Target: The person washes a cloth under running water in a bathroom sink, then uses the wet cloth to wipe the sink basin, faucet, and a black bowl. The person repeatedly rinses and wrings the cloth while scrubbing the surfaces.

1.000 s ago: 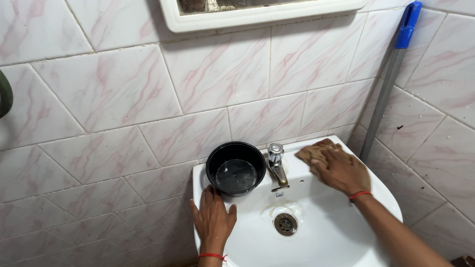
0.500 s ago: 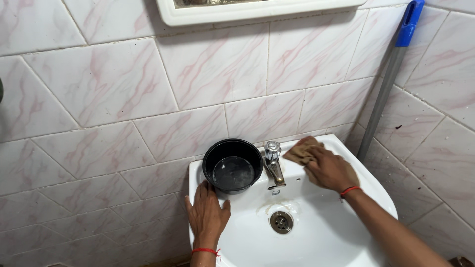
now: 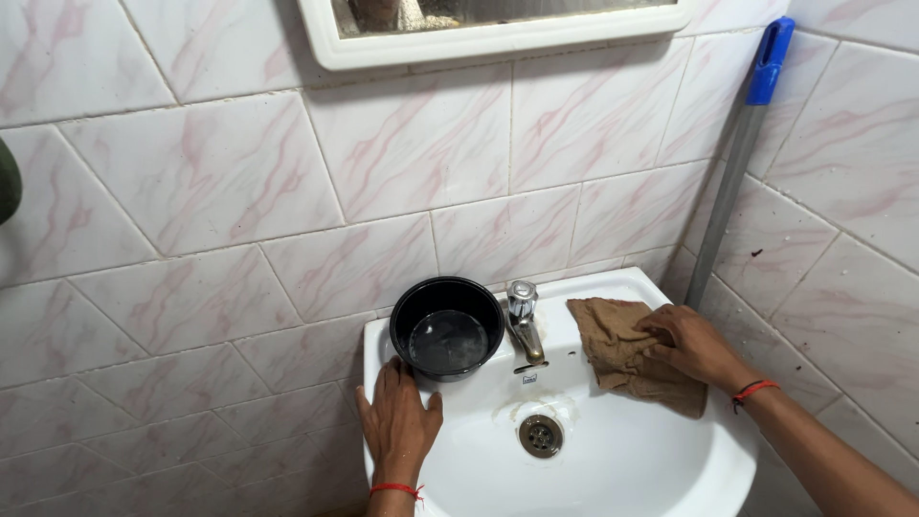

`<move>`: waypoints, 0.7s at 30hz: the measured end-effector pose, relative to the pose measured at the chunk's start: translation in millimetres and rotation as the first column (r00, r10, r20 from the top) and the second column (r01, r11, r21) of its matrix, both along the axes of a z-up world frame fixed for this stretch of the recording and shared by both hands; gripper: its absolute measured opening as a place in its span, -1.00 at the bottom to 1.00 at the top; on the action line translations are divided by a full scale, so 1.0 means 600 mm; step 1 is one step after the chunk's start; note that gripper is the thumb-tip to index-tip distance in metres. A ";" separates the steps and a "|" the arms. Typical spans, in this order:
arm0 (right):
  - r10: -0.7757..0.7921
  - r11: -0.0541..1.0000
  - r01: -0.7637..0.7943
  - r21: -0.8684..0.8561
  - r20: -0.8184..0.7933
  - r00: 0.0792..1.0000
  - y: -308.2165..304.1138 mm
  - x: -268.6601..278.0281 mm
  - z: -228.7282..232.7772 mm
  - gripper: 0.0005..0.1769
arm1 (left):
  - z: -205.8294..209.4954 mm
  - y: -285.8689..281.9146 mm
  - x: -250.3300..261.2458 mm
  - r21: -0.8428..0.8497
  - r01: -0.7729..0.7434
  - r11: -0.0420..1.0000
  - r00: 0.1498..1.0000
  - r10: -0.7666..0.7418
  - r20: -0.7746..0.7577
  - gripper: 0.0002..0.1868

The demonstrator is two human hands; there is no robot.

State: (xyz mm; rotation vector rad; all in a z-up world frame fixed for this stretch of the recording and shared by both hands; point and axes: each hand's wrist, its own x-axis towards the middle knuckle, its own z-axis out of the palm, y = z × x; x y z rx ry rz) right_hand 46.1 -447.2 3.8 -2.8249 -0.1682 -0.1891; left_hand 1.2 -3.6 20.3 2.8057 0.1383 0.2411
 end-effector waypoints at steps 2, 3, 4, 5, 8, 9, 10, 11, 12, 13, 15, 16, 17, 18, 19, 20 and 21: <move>-0.059 0.998 0.060 0.012 -0.059 0.997 0.020 -0.005 0.023 -0.51 | -0.002 -0.001 -0.001 0.004 0.001 1.000 1.000 -0.001 0.021 -0.30; -0.089 0.996 0.090 0.017 -0.090 0.992 0.026 -0.011 0.036 -0.51 | -0.003 -0.001 -0.003 0.012 0.001 1.000 1.000 -0.001 0.020 -0.32; -0.040 0.999 0.043 0.034 -0.071 0.997 0.032 -0.016 0.051 -0.53 | -0.003 -0.001 -0.004 0.017 -0.001 1.000 1.000 0.000 0.021 -0.34; 0.008 0.999 -0.005 0.050 -0.052 0.999 0.037 -0.020 0.067 -0.54 | -0.002 -0.002 -0.005 0.023 -0.002 1.000 1.000 0.002 0.022 -0.36; 0.120 0.974 -0.111 0.196 -0.036 0.992 0.049 -0.026 0.122 -0.54 | 0.006 -0.005 -0.006 0.024 0.001 1.000 1.000 -0.002 0.025 -0.35; 0.152 0.956 -0.139 0.260 -0.033 0.988 0.051 -0.023 0.142 -0.53 | 0.009 -0.007 -0.004 0.029 -0.005 1.000 1.000 0.004 0.017 -0.35; 0.122 0.941 -0.082 0.329 -0.102 0.987 0.053 -0.023 0.158 -0.53 | 0.010 -0.007 -0.005 0.034 -0.010 0.999 1.000 0.010 0.005 -0.36; 0.096 0.920 -0.021 0.391 -0.173 0.980 0.052 -0.020 0.173 -0.52 | 0.010 -0.008 -0.007 0.040 -0.015 0.999 1.000 0.015 -0.007 -0.36; 0.076 0.894 0.041 0.447 -0.242 0.967 0.049 -0.013 0.184 -0.51 | 0.012 -0.008 -0.006 0.046 -0.017 0.999 1.000 0.017 -0.007 -0.36; 0.082 0.858 0.053 0.511 -0.238 0.968 0.043 -0.004 0.191 -0.49 | 0.014 -0.009 -0.006 0.051 -0.019 0.999 1.000 0.019 -0.007 -0.35; 0.097 0.772 0.074 0.632 -0.232 0.968 0.021 0.019 0.187 -0.45 | 0.016 -0.012 -0.007 0.052 -0.027 0.998 1.000 0.028 -0.013 -0.35; 0.029 0.775 0.142 0.615 -0.260 0.965 0.011 0.035 0.174 -0.45 | 0.018 -0.013 -0.008 0.050 -0.031 0.998 0.999 0.032 -0.018 -0.35; -0.039 0.775 0.210 0.597 -0.286 0.957 0.002 0.054 0.156 -0.46 | 0.019 -0.013 -0.008 0.048 -0.035 0.998 0.999 0.036 -0.023 -0.35; -0.109 0.769 0.281 0.574 -0.316 0.943 -0.010 0.069 0.133 -0.47 | 0.019 -0.014 -0.009 0.052 -0.036 0.998 0.999 0.037 -0.030 -0.37; -0.130 0.904 0.169 0.393 -0.122 0.984 -0.025 0.077 0.108 -0.50 | 0.018 -0.013 -0.008 0.055 -0.036 0.998 0.999 0.038 -0.037 -0.38; -0.092 0.982 0.078 0.170 0.076 0.993 -0.038 0.078 0.082 -0.52 | 0.018 -0.013 -0.008 0.060 -0.039 0.997 0.998 0.041 -0.042 -0.40; 0.000 0.997 0.020 -0.077 0.255 0.967 -0.047 0.075 0.058 -0.52 | 0.016 -0.015 -0.010 0.082 -0.028 0.996 0.999 0.032 -0.044 -0.36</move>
